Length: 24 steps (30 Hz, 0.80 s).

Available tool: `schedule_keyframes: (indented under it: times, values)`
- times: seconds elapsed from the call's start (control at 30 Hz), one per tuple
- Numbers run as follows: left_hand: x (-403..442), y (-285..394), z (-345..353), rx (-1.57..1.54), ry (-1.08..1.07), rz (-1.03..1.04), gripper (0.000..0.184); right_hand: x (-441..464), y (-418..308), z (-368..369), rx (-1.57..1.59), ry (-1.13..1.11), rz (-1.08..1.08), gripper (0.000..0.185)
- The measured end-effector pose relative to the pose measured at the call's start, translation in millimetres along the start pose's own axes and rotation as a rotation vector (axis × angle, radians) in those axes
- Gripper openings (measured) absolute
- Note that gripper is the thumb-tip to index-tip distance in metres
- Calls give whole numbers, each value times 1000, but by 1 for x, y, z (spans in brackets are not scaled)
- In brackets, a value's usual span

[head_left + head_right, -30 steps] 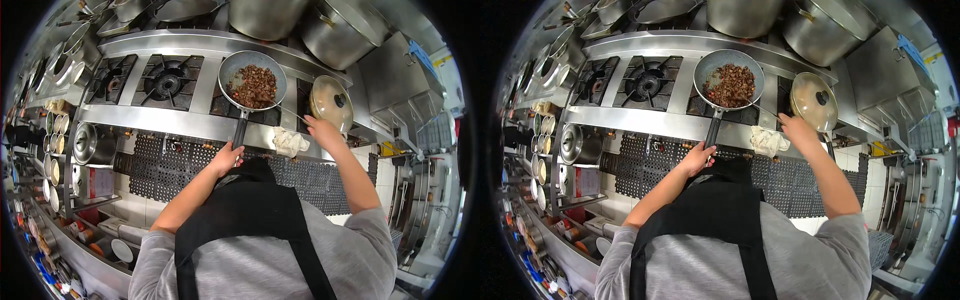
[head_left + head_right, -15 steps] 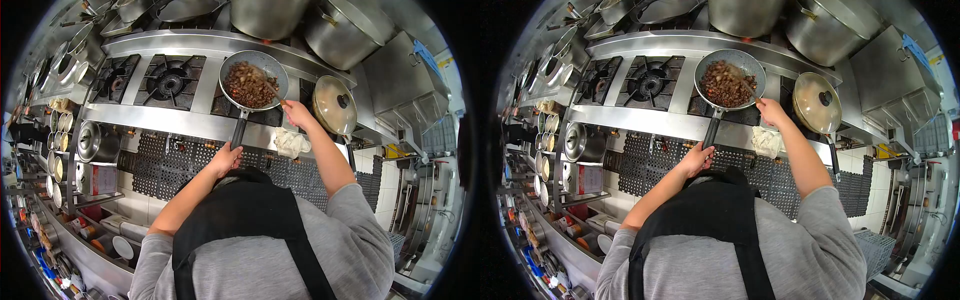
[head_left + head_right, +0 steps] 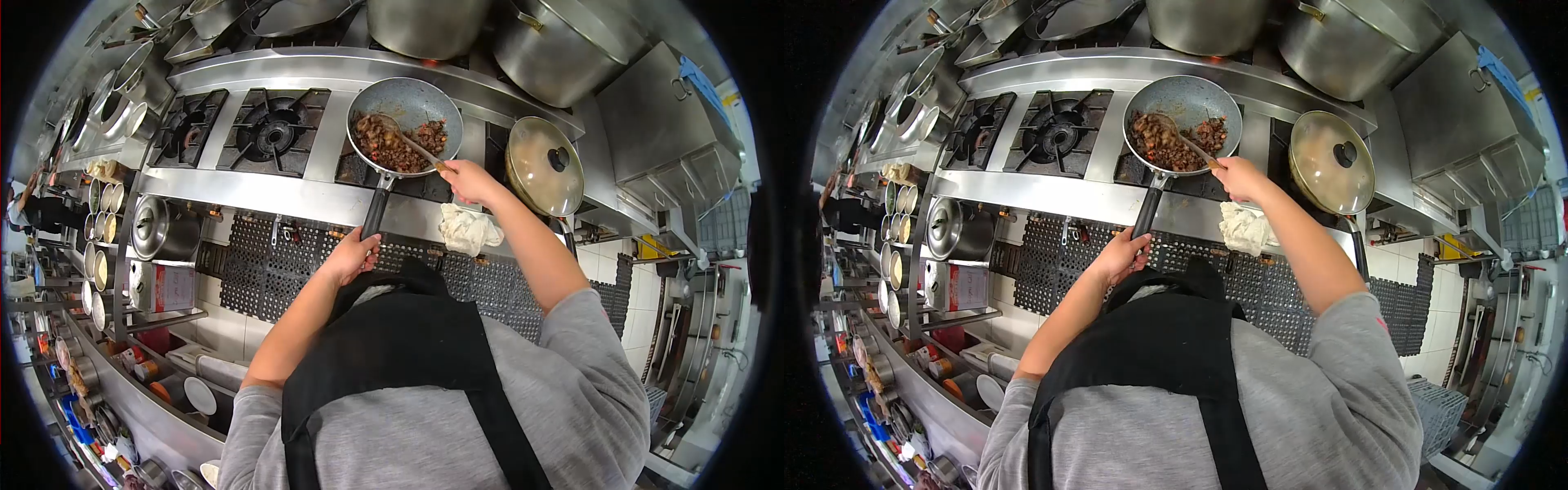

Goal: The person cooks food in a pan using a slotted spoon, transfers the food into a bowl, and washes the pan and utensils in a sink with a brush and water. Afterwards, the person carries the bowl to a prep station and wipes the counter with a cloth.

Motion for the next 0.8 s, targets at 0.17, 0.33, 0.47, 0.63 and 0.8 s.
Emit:
schedule_keyframes:
  times: [0.17,0.33,0.47,0.63,0.8]
  values:
    - [-1,0,1,3,20,-10,11,-59,-19,-36,-309,-84,-176,31]
    - [-1,-3,1,-21,18,-12,13,-48,3,-38,-655,88,-327,32]
    - [-1,-1,0,-2,48,-4,11,-29,-9,-57,-721,158,-166,32]
    - [-2,1,1,-9,49,9,9,-9,25,-43,-699,201,-59,27]
    - [2,0,-2,20,40,11,11,-20,0,-5,-137,21,3,30]
Point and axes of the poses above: each hand's wrist, its own x-axis towards the middle knuckle, its own z-axis out of the palm, y = z × x, the point moved 6 cm from there along x, towards the middle knuckle, and after that the axes turned 15 degrees about -z, right-handed, at the moved point
